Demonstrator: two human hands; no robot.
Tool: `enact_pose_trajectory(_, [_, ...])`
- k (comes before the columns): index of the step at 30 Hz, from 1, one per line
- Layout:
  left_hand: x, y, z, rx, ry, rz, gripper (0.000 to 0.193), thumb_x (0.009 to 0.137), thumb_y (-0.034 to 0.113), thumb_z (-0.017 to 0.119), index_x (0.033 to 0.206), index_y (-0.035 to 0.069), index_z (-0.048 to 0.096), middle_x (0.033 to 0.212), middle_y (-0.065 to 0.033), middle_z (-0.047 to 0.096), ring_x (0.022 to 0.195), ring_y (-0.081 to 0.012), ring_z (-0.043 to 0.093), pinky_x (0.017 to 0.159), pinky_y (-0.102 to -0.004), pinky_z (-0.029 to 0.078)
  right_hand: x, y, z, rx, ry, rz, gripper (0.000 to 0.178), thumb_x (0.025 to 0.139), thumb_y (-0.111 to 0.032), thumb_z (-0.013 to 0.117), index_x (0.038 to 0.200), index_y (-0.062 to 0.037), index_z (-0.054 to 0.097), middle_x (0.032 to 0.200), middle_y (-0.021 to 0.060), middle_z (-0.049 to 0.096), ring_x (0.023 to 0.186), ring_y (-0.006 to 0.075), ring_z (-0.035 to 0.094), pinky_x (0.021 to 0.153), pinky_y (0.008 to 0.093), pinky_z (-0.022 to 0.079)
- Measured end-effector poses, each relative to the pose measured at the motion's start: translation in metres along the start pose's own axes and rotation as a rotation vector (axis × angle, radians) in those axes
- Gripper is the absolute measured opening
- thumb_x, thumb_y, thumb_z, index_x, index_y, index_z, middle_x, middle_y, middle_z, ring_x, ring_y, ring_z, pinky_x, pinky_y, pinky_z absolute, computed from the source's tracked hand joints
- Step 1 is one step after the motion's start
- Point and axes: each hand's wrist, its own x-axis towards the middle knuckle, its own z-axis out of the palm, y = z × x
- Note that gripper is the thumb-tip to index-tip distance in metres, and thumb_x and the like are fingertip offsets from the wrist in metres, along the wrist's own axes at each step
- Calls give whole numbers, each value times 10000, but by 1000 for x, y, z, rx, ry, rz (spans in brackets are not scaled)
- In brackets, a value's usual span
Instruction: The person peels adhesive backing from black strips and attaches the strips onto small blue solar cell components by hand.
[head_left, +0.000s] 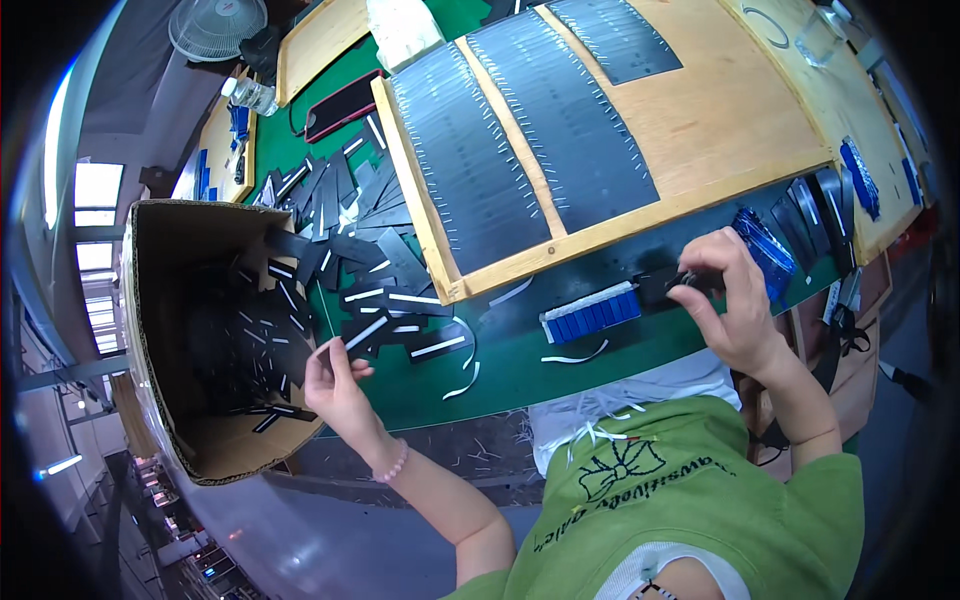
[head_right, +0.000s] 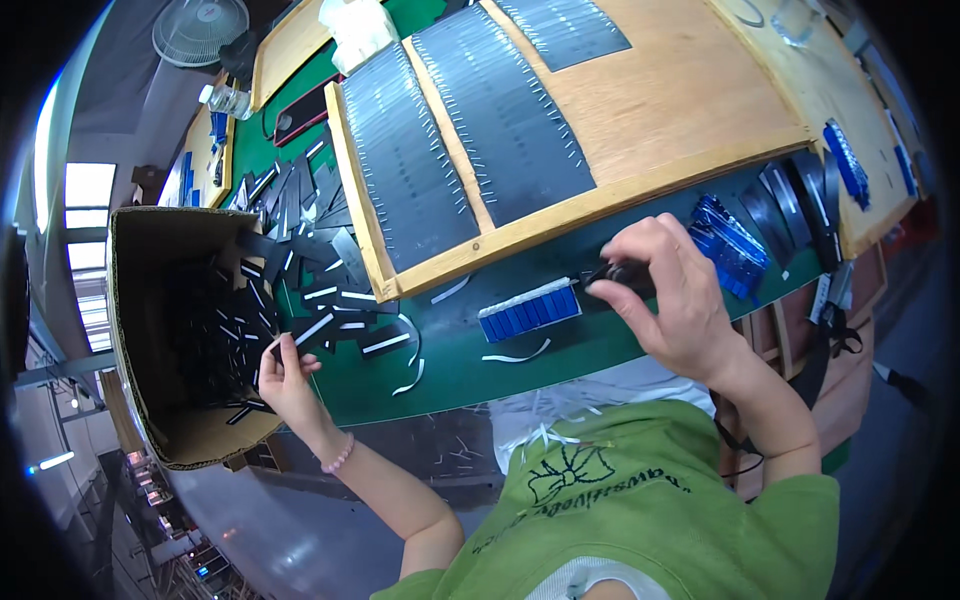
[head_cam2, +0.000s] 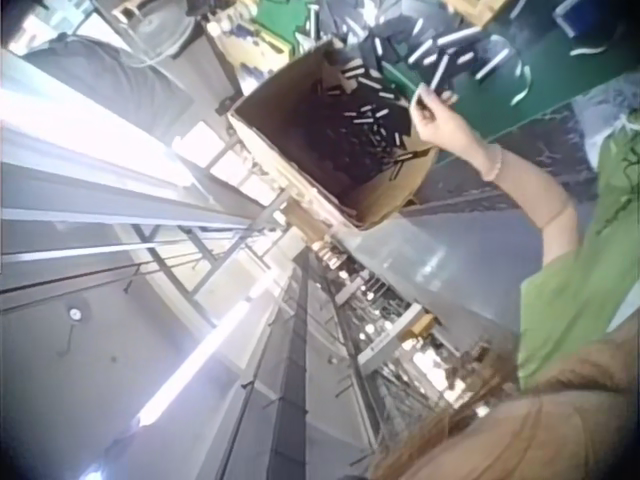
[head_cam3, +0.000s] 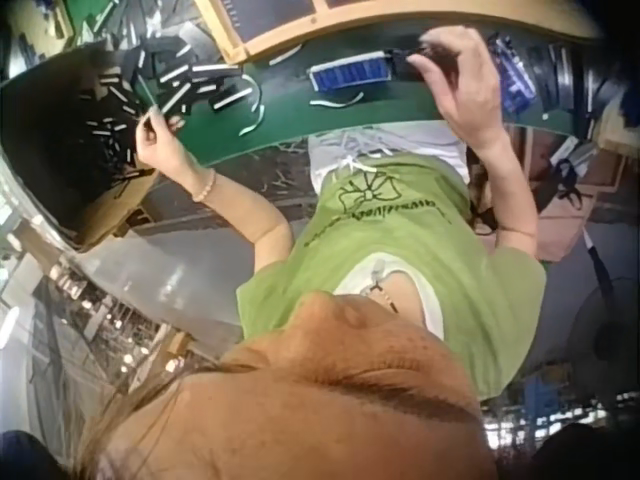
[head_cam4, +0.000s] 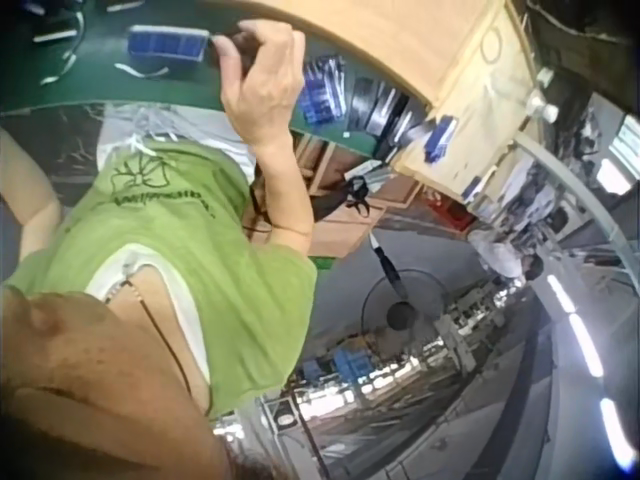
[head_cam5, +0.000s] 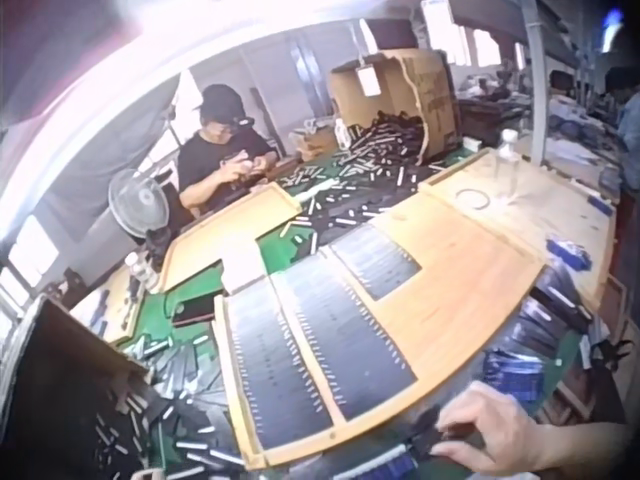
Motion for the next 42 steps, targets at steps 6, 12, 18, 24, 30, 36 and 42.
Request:
enact_pose_trajectory(6, [-27, 9, 5, -89, -68, -57, 395, 986, 266, 416, 1041, -88, 584, 851, -127, 628, 607, -114, 599, 503, -178, 492, 17, -30, 27, 76, -4, -202, 226, 675, -39, 725, 831, -50, 561, 781, 72, 539, 705, 249, 527, 579, 331, 457])
enact_pose_trajectory(12, [-90, 53, 30, -187, -245, -61, 347, 971, 206, 444, 915, -78, 636, 897, -134, 661, 566, -70, 536, 490, -173, 428, 21, -57, 56, 121, -56, -375, 303, 657, -181, 781, 875, -85, 594, 798, 33, 555, 707, 207, 537, 536, 282, 458])
enact_pose_trajectory(18, [-106, 52, 55, -262, -332, -91, 368, 972, 246, 457, 927, -68, 643, 798, -79, 656, 559, -37, 507, 488, -139, 371, 20, -55, 63, 54, -31, -146, 650, 559, -304, 805, 1071, -93, 465, 977, 87, 442, 865, 237, 477, 575, 302, 462])
enact_pose_trajectory(24, [-112, 59, 69, -261, -510, -181, 187, 914, 91, 564, 1000, -43, 662, 857, -59, 658, 595, -61, 553, 537, -175, 438, 7, -42, 57, 60, -58, -339, 424, 664, -227, 777, 966, -65, 528, 877, 73, 527, 742, 232, 535, 565, 306, 476])
enact_pose_trajectory(30, [-121, 59, 80, -165, -649, -79, 193, 916, 98, 557, 883, -51, 675, 764, -53, 650, 586, -44, 491, 514, -166, 379, 14, -41, 56, -56, 22, -475, 159, 621, -122, 673, 743, -73, 583, 757, 16, 536, 678, 160, 526, 476, 234, 446])
enact_pose_trajectory(36, [-115, 58, 78, -21, -740, -51, 112, 869, 30, 594, 865, -44, 679, 728, -71, 653, 577, -56, 501, 511, -198, 384, -10, -38, 49, -85, 49, -511, 138, 607, -150, 663, 715, -99, 596, 757, -4, 536, 671, 131, 519, 477, 208, 437])
enact_pose_trajectory(42, [-120, 59, 84, -63, -665, -123, 140, 886, 65, 585, 874, -33, 685, 730, -39, 658, 576, -42, 500, 514, -199, 402, -22, -35, 50, -83, -116, -560, 124, 605, -172, 621, 711, -123, 580, 716, -32, 482, 675, 112, 504, 469, 193, 409])
